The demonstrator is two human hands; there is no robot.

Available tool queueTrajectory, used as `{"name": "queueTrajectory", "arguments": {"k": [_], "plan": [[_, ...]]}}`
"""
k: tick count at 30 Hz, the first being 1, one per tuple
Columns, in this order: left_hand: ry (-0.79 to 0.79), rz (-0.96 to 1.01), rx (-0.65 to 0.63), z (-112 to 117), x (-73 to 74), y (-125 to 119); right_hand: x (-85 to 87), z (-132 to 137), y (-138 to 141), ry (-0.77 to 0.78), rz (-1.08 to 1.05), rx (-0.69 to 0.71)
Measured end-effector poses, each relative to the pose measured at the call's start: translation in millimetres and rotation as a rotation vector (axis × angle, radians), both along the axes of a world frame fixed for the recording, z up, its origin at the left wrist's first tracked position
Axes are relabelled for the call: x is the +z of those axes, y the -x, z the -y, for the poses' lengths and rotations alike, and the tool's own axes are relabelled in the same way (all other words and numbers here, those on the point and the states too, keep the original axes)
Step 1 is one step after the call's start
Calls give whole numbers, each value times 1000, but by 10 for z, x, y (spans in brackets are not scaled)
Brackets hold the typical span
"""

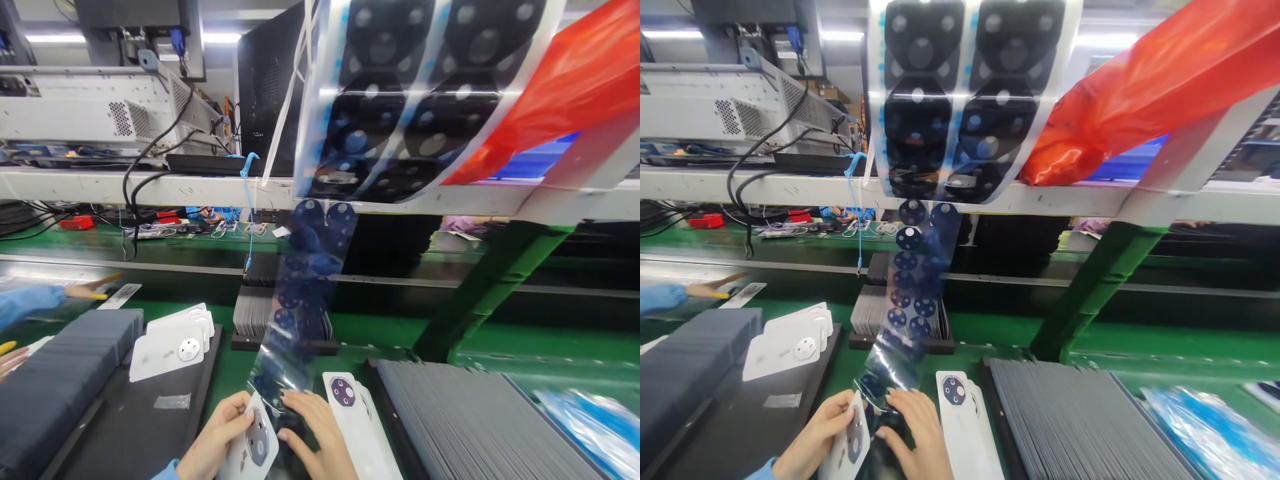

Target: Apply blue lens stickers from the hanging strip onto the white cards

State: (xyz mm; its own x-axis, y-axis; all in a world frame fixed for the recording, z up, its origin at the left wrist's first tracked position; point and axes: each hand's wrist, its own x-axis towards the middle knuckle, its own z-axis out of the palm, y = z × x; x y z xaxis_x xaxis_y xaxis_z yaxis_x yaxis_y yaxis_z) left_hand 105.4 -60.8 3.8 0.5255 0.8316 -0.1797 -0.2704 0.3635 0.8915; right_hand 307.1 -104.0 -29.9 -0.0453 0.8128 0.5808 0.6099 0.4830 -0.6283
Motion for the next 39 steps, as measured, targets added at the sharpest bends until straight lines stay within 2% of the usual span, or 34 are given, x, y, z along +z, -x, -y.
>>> {"name": "queueTrajectory", "arguments": {"k": [4,8,11,13,15,17,20,23,26,29,32,35,39], "plan": [[19,36,-2,15,7,3,44,6,41,-37,-24,-27],[19,25,-12,13,4,-16,20,24,65,-139,93,-59],[39,-7,31,10,-16,-51,-14,33,81,-206,173,-132],[75,-30,88,5,-54,-75,-20,35,86,-180,218,-95],[88,-47,139,-10,-106,-89,-2,36,82,-108,203,31],[73,-93,185,-33,-157,-87,39,40,72,-1,43,133],[-4,-238,322,-71,-200,-59,115,54,66,187,-404,157],[-173,-377,504,-67,-188,-30,156,64,101,320,-818,76],[-276,-413,573,12,-139,-49,142,67,178,370,-1034,-49],[-201,-323,515,128,-101,-122,107,71,261,369,-1048,-112],[-115,-231,353,210,-125,-203,75,74,324,359,-1041,-113],[-104,-232,228,244,-192,-259,34,70,359,382,-1065,-108],[-75,-215,199,268,-264,-297,-36,54,359,410,-967,-161]]}}
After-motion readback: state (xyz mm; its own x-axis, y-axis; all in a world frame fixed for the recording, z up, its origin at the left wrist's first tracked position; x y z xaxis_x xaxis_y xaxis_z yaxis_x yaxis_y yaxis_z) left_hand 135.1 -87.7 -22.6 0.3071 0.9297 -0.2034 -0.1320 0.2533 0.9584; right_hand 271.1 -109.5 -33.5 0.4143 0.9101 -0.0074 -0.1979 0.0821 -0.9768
